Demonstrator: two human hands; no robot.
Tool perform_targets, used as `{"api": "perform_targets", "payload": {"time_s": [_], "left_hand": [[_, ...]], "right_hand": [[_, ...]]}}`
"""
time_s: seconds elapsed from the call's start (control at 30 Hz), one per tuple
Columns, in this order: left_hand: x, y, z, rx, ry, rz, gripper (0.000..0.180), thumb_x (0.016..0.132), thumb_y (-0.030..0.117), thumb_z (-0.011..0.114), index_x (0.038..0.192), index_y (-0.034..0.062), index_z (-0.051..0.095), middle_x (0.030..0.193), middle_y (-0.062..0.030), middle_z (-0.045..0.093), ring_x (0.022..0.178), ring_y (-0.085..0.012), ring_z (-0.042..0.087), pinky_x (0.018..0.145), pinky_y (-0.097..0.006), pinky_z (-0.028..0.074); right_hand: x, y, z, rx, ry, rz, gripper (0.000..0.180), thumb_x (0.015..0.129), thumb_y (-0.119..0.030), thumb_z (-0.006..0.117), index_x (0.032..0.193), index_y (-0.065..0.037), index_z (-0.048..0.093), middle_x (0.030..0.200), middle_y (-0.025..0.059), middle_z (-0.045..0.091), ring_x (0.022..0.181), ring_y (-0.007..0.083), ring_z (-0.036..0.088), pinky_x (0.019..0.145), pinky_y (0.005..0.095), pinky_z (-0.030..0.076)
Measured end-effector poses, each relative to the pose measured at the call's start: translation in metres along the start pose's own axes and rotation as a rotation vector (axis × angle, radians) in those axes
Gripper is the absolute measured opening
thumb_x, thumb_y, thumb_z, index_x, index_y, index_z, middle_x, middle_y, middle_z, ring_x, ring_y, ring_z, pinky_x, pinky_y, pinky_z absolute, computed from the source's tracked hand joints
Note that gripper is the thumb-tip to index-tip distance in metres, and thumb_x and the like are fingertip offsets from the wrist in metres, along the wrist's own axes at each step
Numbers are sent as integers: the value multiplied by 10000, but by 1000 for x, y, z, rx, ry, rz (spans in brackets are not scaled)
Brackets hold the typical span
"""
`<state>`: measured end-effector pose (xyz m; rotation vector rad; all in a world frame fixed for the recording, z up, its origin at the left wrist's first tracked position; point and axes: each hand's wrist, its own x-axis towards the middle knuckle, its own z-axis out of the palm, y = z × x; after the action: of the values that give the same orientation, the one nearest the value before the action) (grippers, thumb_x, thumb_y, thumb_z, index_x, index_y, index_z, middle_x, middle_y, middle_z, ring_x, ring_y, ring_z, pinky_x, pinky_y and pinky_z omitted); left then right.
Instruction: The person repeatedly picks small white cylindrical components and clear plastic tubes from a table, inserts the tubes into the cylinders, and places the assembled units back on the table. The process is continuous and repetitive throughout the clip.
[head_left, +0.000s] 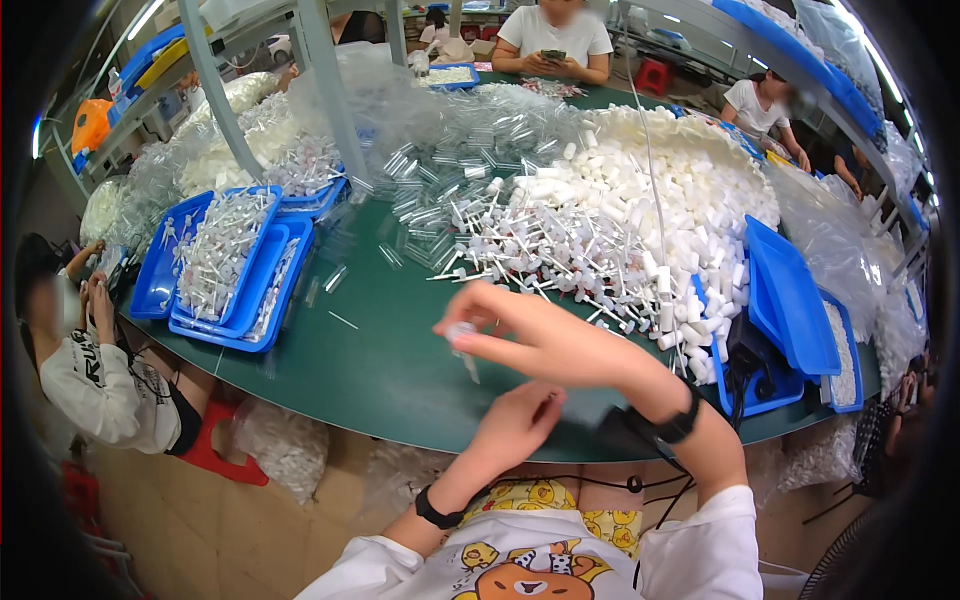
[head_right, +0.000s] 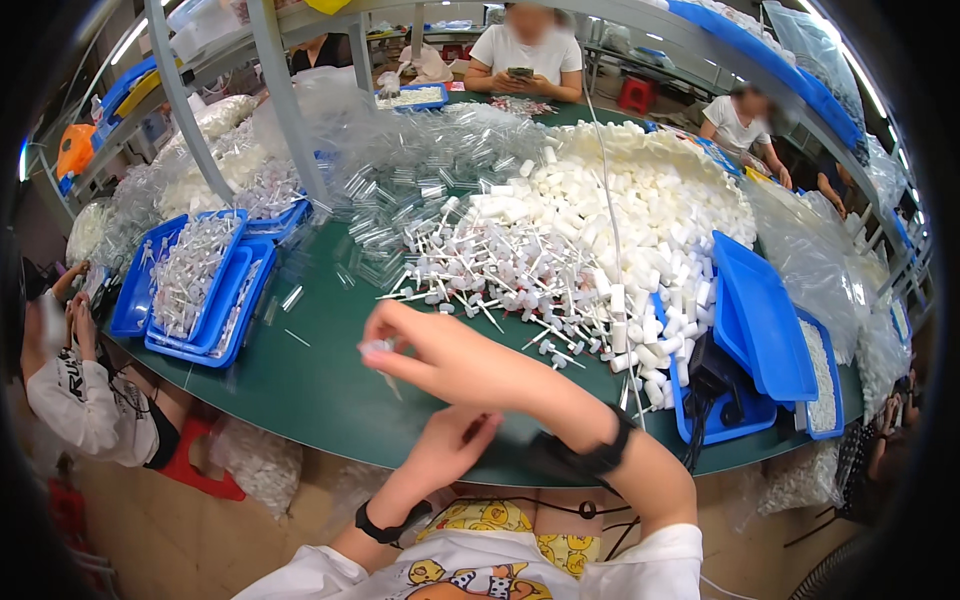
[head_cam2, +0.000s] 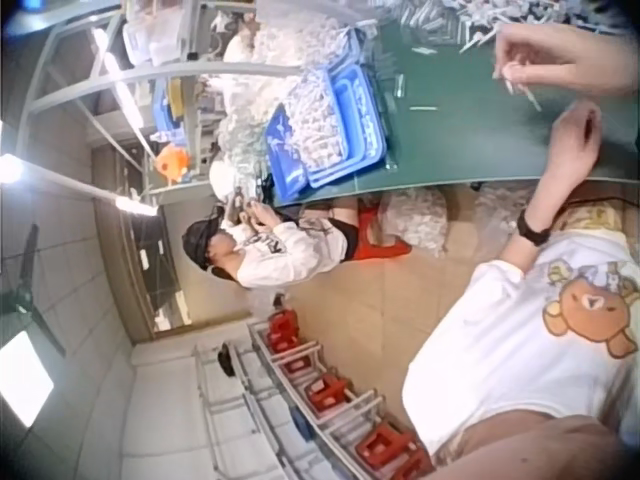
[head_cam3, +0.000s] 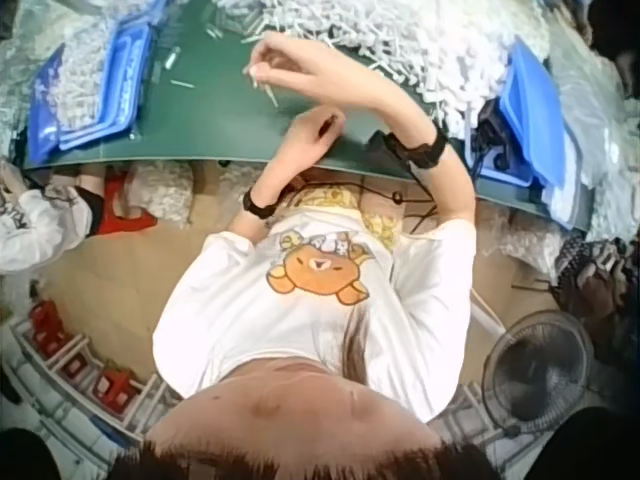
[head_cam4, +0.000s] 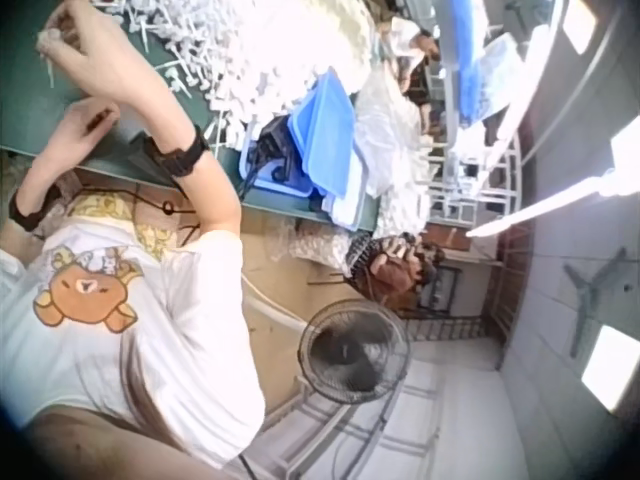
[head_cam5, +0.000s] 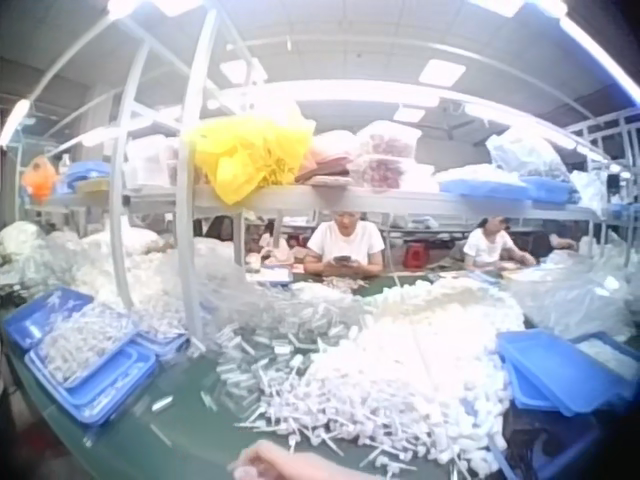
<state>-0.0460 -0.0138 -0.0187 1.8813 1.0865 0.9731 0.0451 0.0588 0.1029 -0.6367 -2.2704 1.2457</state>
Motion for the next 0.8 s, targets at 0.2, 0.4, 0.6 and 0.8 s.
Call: {"api": "perform_targets", "payload": {"time_s": [0.2, 0.4, 0.6, 0.8], "left_hand": [[0, 2, -15, 72, -77, -57, 171, 874, 135, 533, 991, 13, 559, 833, -127, 568, 697, -297, 579, 619, -364, 460], [0, 69, -43, 496, -788, 238, 300, 904, 274, 504, 1074, 27, 521, 870, -152, 537, 808, -324, 564, 709, -413, 456], [75, 110, -52, 153, -809, 277, 278, 909, 275, 503, 1046, 40, 560, 808, -110, 586, 735, -230, 579, 666, -337, 467], [140, 19, -16, -695, -510, -478, 187, 911, 211, 504, 931, 48, 593, 728, 12, 536, 639, -73, 497, 582, -207, 413]], "right_hand": [[-125, 10, -5, 36, 219, 408, 228, 923, -195, 529, 1041, -3, 494, 1008, 116, 623, 909, 189, 607, 784, 313, 473], [-157, 41, 4, -69, 363, 474, 256, 904, -226, 553, 993, 9, 507, 918, 173, 640, 862, 287, 636, 739, 354, 475], [-165, 26, -24, -152, 392, 500, 269, 893, -253, 568, 969, 3, 537, 891, 179, 642, 836, 285, 633, 728, 341, 474], [-154, 53, -78, -637, 629, 483, 235, 850, -224, 596, 935, -14, 530, 814, 194, 627, 787, 359, 603, 679, 403, 463]]}}
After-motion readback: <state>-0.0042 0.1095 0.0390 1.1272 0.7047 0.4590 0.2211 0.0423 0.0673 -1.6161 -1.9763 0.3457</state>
